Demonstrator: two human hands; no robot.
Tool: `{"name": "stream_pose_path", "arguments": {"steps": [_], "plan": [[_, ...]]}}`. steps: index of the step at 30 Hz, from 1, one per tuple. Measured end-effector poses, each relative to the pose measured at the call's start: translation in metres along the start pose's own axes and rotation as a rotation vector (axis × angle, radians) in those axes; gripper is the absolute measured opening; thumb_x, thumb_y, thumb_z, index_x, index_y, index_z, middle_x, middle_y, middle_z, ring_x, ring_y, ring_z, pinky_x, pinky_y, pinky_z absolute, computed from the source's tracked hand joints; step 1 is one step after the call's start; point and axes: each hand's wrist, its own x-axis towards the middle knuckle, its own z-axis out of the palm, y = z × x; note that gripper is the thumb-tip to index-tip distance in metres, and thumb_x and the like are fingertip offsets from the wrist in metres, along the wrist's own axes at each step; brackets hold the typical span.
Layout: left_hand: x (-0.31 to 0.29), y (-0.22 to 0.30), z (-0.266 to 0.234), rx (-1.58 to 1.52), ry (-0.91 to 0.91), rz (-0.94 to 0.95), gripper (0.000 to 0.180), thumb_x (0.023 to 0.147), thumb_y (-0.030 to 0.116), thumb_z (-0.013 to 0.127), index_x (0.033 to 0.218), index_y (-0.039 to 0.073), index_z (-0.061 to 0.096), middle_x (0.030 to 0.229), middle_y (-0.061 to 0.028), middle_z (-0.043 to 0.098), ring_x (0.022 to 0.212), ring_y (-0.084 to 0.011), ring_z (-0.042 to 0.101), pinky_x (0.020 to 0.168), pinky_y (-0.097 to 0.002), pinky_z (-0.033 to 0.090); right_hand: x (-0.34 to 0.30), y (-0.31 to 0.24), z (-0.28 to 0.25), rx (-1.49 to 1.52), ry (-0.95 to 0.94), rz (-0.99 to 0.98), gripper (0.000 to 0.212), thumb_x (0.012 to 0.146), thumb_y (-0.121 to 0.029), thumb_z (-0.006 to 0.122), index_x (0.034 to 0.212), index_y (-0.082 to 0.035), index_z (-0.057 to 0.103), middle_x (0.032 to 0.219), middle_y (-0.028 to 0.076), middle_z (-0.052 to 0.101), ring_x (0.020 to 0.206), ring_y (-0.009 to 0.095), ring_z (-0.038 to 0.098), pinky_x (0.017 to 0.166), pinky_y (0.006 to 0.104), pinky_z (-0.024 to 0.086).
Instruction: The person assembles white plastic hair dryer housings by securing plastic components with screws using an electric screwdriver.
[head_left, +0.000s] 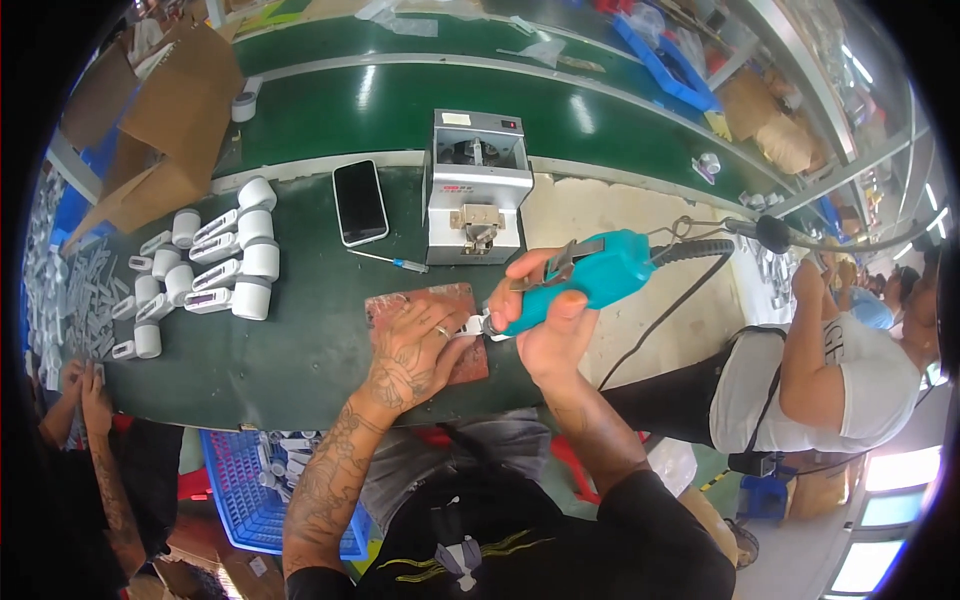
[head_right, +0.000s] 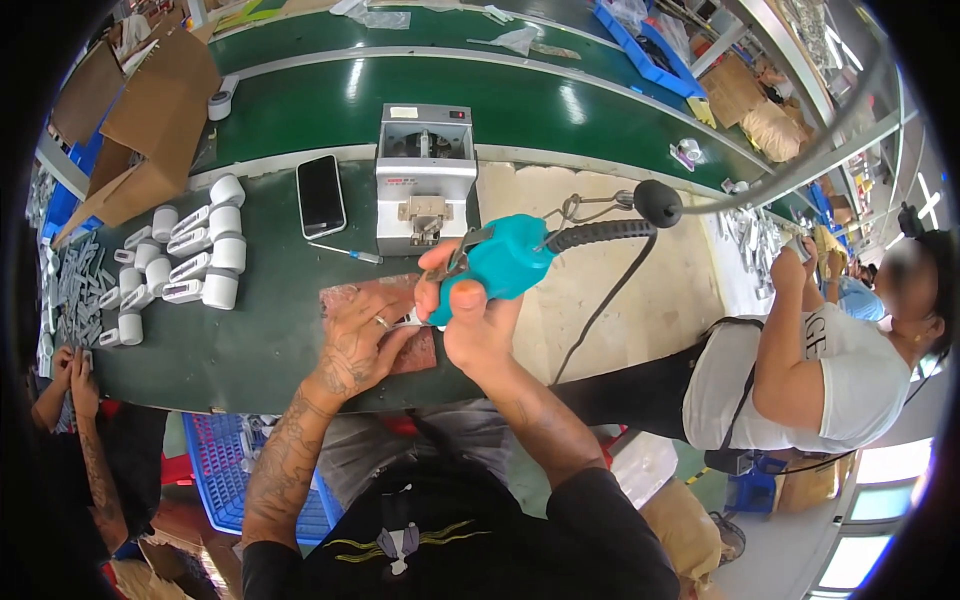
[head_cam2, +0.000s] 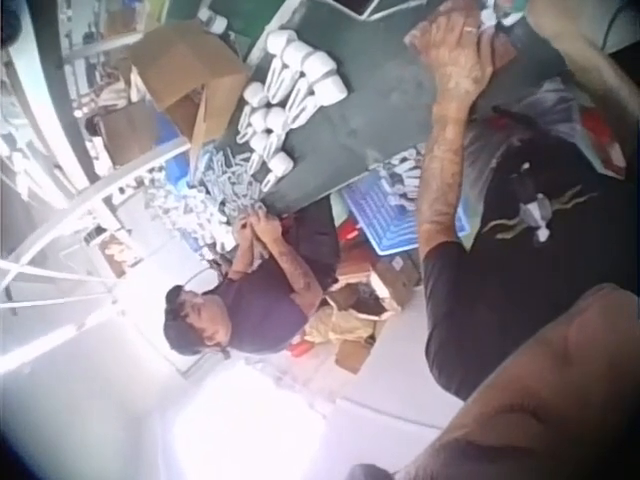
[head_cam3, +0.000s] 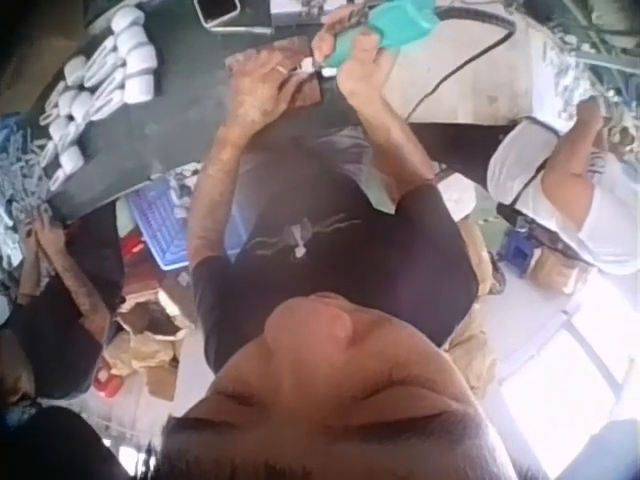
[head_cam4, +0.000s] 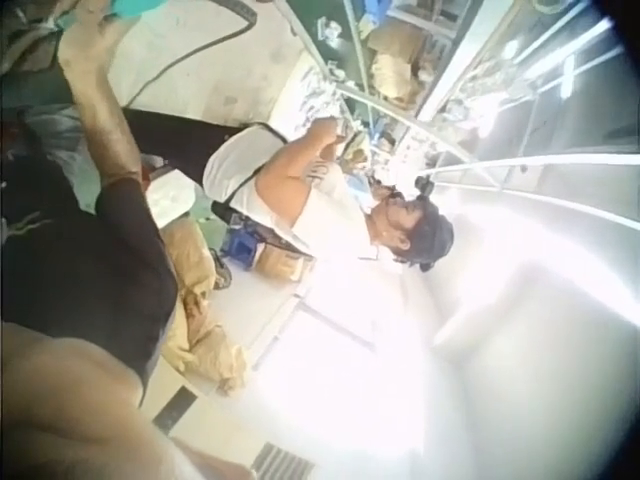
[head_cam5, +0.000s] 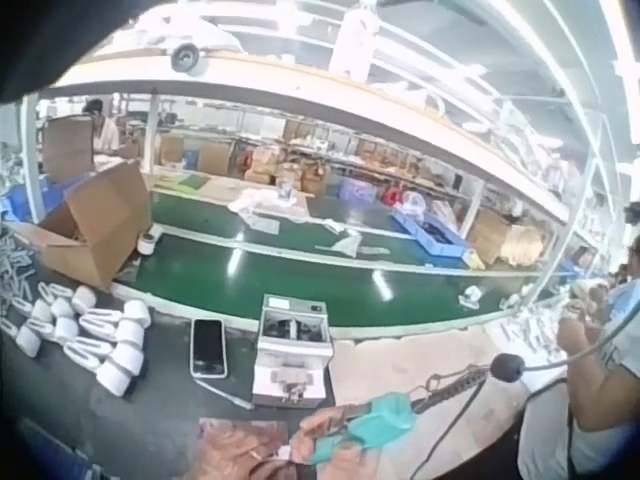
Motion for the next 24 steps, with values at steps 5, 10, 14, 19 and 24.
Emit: {"name": "stream_pose_path", "arguments": {"steps": [5,10,14,19,24], "plan": [[0.004,0.0,-0.001,0.01,0.043,0.032,0.025,0.085,0.015,0.077,0.105,0.003,0.068,0.105,-0.0099,0.066,0.098,-0.0314,0.063,0.09,-0.0445,0.049,0.003,0.013,0.008,0.031,-0.002,-0.052,0.081,0.087,-0.077,0.062,0.106,0.001,0.055,0.07,0.005,0.054,0.057,0.018,0.055,0.054,0.0318,0.044],[0.018,0.001,-0.019,0.045,-0.181,-0.18,0.024,0.09,0.021,0.073,0.109,0.005,0.072,0.105,-0.0081,0.066,0.102,-0.0308,0.061,0.095,-0.0448,0.046,0.047,0.034,-0.003,-0.059,0.083,-0.182,0.074,0.094,-0.071,0.06,0.107,0.002,0.055,0.07,0.005,0.054,0.059,0.018,0.056,0.055,0.032,0.046],[0.016,-0.014,-0.013,0.025,-0.1,-0.211,0.027,0.095,0.026,0.068,0.116,0.011,0.075,0.107,-0.0061,0.067,0.108,-0.0293,0.059,0.098,-0.0464,0.044,0.082,0.049,-0.005,-0.137,0.089,-0.261,0.066,0.098,-0.063,0.061,0.107,0.003,0.056,0.072,0.006,0.055,0.063,0.017,0.058,0.057,0.0318,0.049],[0.014,-0.019,-0.006,-0.027,-0.097,-0.238,0.026,0.097,0.027,0.066,0.118,0.014,0.076,0.108,-0.0054,0.067,0.109,-0.0283,0.059,0.102,-0.0495,0.043,0.09,0.067,-0.01,-0.169,-0.015,-0.239,0.056,0.101,-0.054,0.062,0.103,0.002,0.056,0.071,0.006,0.056,0.062,0.017,0.058,0.058,0.0318,0.049],[0.016,-0.019,-0.005,-0.01,-0.102,-0.246,0.026,0.097,0.027,0.066,0.118,0.013,0.075,0.109,-0.0049,0.068,0.109,-0.028,0.06,0.105,-0.0505,0.042,0.09,0.066,-0.011,-0.154,-0.029,-0.223,0.051,0.104,-0.049,0.06,0.103,0.002,0.056,0.07,0.006,0.055,0.061,0.017,0.058,0.057,0.0315,0.048]]}}
